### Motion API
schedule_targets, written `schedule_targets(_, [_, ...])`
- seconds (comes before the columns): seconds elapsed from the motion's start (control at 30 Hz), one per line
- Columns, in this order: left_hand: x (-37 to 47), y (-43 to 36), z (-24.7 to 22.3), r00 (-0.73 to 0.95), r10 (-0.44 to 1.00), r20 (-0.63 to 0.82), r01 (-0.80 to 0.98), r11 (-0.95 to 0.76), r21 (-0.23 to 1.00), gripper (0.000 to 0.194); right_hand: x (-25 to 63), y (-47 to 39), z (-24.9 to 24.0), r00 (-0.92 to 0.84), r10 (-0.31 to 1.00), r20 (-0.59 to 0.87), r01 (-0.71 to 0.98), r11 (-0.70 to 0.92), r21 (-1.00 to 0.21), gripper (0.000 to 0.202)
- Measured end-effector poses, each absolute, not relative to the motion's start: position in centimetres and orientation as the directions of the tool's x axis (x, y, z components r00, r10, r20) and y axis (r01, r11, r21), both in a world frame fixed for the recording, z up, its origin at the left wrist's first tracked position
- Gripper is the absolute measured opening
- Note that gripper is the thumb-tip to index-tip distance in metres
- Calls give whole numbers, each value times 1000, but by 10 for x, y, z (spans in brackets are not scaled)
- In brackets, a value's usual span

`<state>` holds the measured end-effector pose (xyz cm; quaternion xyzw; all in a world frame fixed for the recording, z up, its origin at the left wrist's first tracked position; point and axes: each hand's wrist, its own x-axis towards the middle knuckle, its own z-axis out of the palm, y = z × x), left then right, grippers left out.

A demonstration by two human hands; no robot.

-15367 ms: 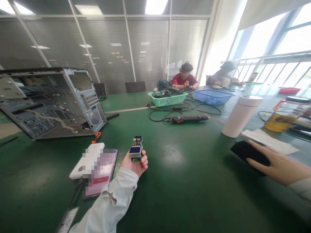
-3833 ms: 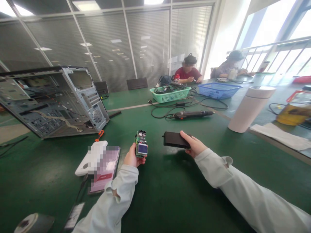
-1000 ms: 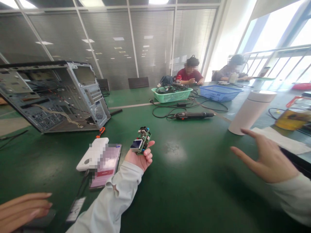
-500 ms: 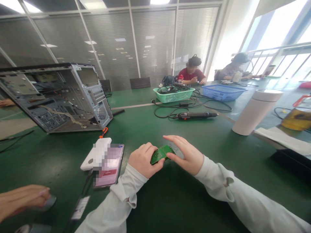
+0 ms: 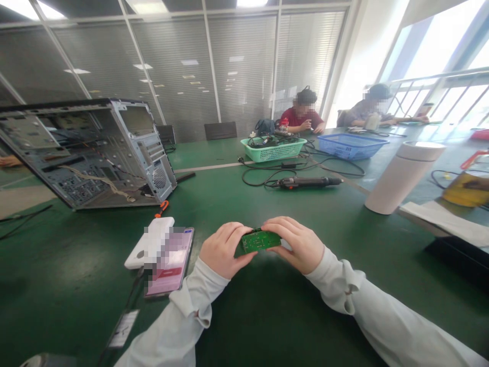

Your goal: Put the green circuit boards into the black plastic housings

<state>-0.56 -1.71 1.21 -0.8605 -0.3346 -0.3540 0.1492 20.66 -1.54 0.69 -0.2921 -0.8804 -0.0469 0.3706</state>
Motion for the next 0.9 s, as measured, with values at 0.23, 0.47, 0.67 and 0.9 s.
schedule_targets(0.23, [-6, -19, 16, 541, 333, 772, 656, -741, -141, 21, 203, -19, 6, -521, 471, 712, 547, 825, -145, 25])
schedule_targets(0.47, [-7, -24, 18, 559, 258, 788, 650, -726, -223, 23, 198, -26, 7, -499, 393, 772, 638, 770, 21, 25])
schedule_targets(0.67, [-4, -22, 17, 523, 316, 791, 647, -751, -128, 33, 194, -28, 5, -435, 477, 764, 612, 779, -138, 31])
schedule_targets(0.9, [-6, -19, 10, 328, 518, 790, 700, -695, 166, 53, 192, -15, -15, -265, 867, 421, 43, 447, -893, 46])
